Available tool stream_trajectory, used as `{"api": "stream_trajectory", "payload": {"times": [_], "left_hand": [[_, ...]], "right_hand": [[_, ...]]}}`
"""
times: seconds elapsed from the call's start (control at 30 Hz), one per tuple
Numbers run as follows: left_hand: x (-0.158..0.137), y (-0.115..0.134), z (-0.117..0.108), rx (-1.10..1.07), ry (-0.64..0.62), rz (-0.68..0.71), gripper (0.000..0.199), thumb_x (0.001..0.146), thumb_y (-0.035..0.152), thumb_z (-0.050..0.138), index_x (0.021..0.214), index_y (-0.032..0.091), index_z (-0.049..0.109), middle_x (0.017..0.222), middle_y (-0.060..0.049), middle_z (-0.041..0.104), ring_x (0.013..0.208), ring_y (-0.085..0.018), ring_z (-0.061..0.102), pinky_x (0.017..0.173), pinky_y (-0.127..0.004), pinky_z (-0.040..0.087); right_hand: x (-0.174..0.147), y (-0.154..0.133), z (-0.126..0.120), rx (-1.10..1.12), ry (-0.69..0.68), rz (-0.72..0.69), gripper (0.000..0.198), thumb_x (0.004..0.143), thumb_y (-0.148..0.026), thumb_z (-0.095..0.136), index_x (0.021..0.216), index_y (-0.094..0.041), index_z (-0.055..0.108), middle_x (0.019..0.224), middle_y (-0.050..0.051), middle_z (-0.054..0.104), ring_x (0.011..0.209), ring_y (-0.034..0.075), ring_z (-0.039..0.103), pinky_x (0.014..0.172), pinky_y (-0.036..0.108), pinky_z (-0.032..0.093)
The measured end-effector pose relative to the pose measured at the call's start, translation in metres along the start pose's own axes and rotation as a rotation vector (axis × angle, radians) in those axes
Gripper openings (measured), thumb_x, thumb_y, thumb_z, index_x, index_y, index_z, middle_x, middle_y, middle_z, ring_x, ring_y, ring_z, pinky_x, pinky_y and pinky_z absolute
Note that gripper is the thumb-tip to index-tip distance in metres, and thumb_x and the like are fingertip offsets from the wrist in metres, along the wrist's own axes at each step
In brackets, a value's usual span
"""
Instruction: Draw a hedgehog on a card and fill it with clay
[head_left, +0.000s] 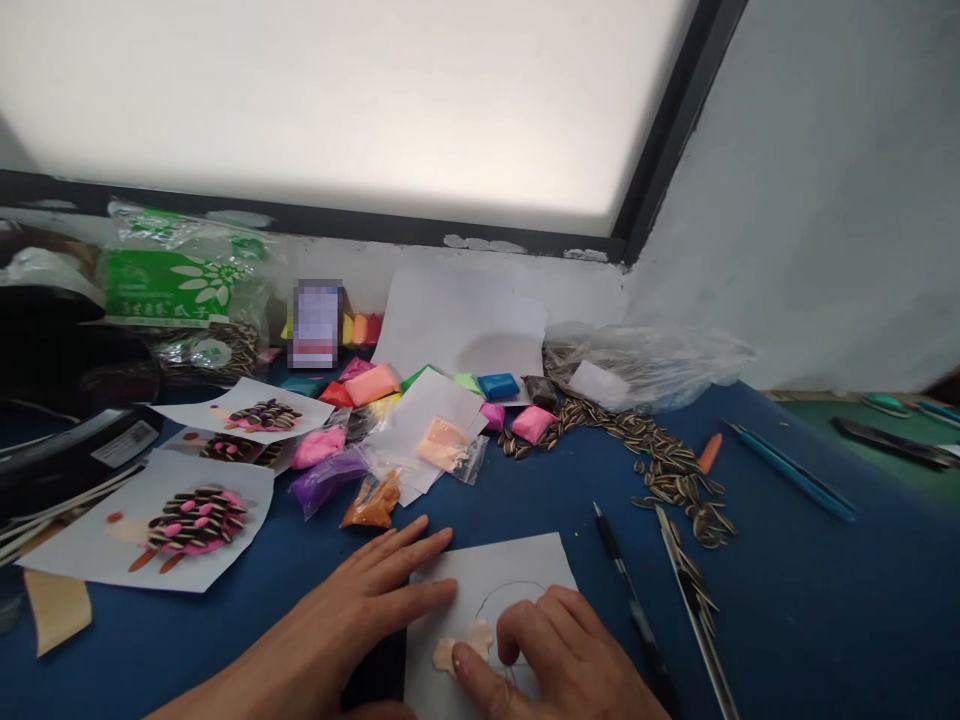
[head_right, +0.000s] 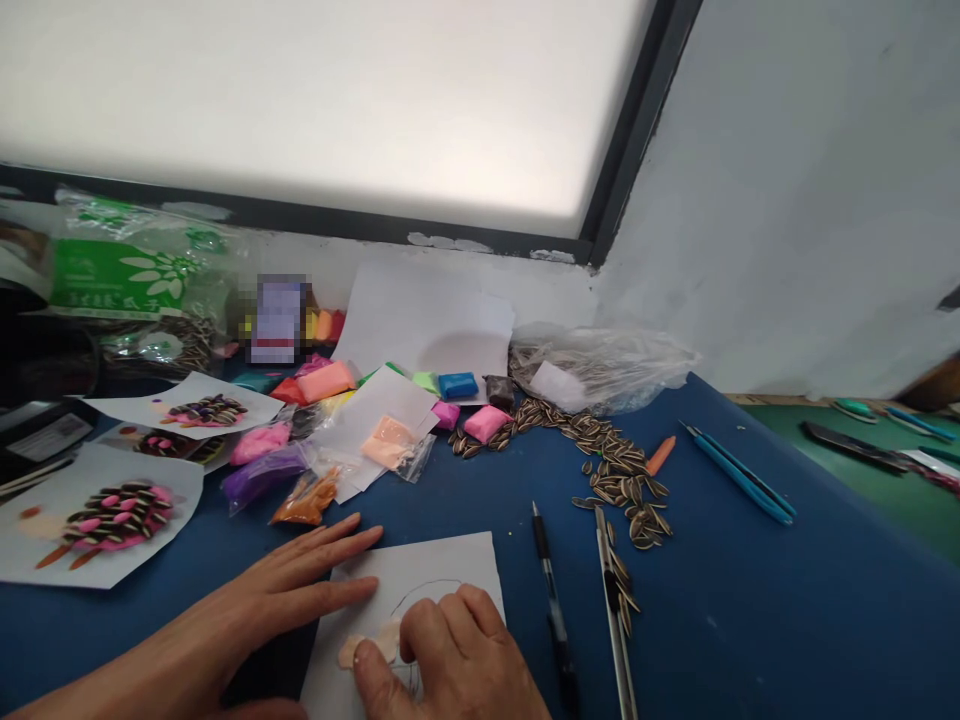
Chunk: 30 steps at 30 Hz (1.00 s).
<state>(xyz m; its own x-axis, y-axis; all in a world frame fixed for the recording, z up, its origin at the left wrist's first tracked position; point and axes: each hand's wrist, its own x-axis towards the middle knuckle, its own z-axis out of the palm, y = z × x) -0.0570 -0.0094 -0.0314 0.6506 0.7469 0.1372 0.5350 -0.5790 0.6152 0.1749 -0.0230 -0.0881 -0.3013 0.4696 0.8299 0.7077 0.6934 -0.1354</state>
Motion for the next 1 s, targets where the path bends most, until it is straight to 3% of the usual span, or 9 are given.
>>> {"api": "stream_trajectory", "payload": {"times": [0.1, 0.2, 0.33, 0.4, 0.5, 0.6, 0.73, 1.0], "left_hand": [[-0.003, -0.004, 0.000, 0.007, 0.001, -0.015, 0.076, 0.086, 0.030, 0.080, 0.152, 0.044, 0.046, 0.166, -0.001, 0.041, 0.150, -0.035, 0.039, 0.119, -0.057, 0.036], [-0.008, -0.013, 0.009, 0.029, 0.045, -0.035, 0.076, 0.088, 0.023, 0.078, 0.153, 0.044, 0.045, 0.164, -0.001, 0.045, 0.150, -0.034, 0.040, 0.119, -0.052, 0.040], [-0.009, -0.024, 0.023, 0.061, 0.149, -0.017, 0.064, 0.094, 0.015, 0.064, 0.150, 0.041, 0.047, 0.157, -0.002, 0.054, 0.146, -0.031, 0.046, 0.119, -0.051, 0.041], [-0.008, -0.024, 0.026, 0.070, 0.173, -0.005, 0.062, 0.094, 0.015, 0.064, 0.149, 0.040, 0.048, 0.156, -0.002, 0.055, 0.145, -0.031, 0.047, 0.118, -0.052, 0.041], [-0.002, -0.016, 0.022, 0.084, 0.165, -0.016, 0.060, 0.091, 0.014, 0.064, 0.144, 0.038, 0.053, 0.155, -0.003, 0.056, 0.144, -0.032, 0.049, 0.117, -0.050, 0.043], [0.005, -0.005, 0.013, 0.075, 0.105, -0.042, 0.058, 0.085, 0.011, 0.063, 0.137, 0.037, 0.062, 0.146, -0.001, 0.063, 0.135, -0.030, 0.057, 0.111, -0.043, 0.051], [0.010, 0.001, 0.006, 0.056, 0.052, -0.052, 0.055, 0.083, 0.012, 0.063, 0.131, 0.039, 0.068, 0.141, 0.001, 0.067, 0.127, -0.028, 0.063, 0.104, -0.037, 0.055], [0.008, 0.002, 0.003, 0.111, 0.015, -0.039, 0.058, 0.084, 0.011, 0.064, 0.134, 0.041, 0.067, 0.141, 0.002, 0.066, 0.128, -0.029, 0.062, 0.106, -0.039, 0.054]], "right_hand": [[0.001, -0.002, 0.002, 0.078, 0.053, 0.025, 0.047, 0.109, -0.020, 0.040, 0.068, -0.021, 0.062, 0.060, -0.002, 0.044, 0.055, 0.016, 0.036, 0.059, 0.031, 0.036], [0.013, 0.006, -0.011, 0.133, 0.054, -0.015, 0.047, 0.102, -0.006, 0.035, 0.062, -0.020, 0.057, 0.057, -0.002, 0.041, 0.052, 0.016, 0.032, 0.057, 0.032, 0.031], [0.034, 0.022, -0.040, 0.020, -0.259, -0.092, 0.032, 0.084, 0.002, 0.043, 0.067, -0.019, 0.061, 0.065, 0.002, 0.053, 0.058, 0.017, 0.041, 0.057, 0.031, 0.033], [0.037, 0.025, -0.046, 0.011, -0.287, -0.118, 0.030, 0.081, 0.002, 0.044, 0.066, -0.019, 0.060, 0.065, 0.002, 0.053, 0.058, 0.016, 0.042, 0.057, 0.030, 0.034], [0.030, 0.022, -0.043, 0.063, -0.225, -0.210, 0.032, 0.088, 0.000, 0.046, 0.065, -0.020, 0.057, 0.061, -0.002, 0.049, 0.053, 0.014, 0.041, 0.056, 0.030, 0.033], [0.022, 0.018, -0.037, 0.082, -0.273, -0.276, 0.025, 0.097, -0.006, 0.053, 0.085, -0.021, 0.068, 0.063, -0.004, 0.053, 0.056, 0.014, 0.046, 0.062, 0.029, 0.041], [0.020, 0.017, -0.036, 0.061, -0.296, -0.312, 0.020, 0.105, -0.017, 0.051, 0.103, -0.026, 0.069, 0.068, -0.003, 0.058, 0.058, 0.017, 0.048, 0.069, 0.031, 0.045], [0.020, 0.021, -0.031, 0.042, -0.266, -0.293, 0.029, 0.112, -0.020, 0.041, 0.100, -0.026, 0.067, 0.067, -0.004, 0.058, 0.058, 0.018, 0.047, 0.078, 0.032, 0.043]]}}
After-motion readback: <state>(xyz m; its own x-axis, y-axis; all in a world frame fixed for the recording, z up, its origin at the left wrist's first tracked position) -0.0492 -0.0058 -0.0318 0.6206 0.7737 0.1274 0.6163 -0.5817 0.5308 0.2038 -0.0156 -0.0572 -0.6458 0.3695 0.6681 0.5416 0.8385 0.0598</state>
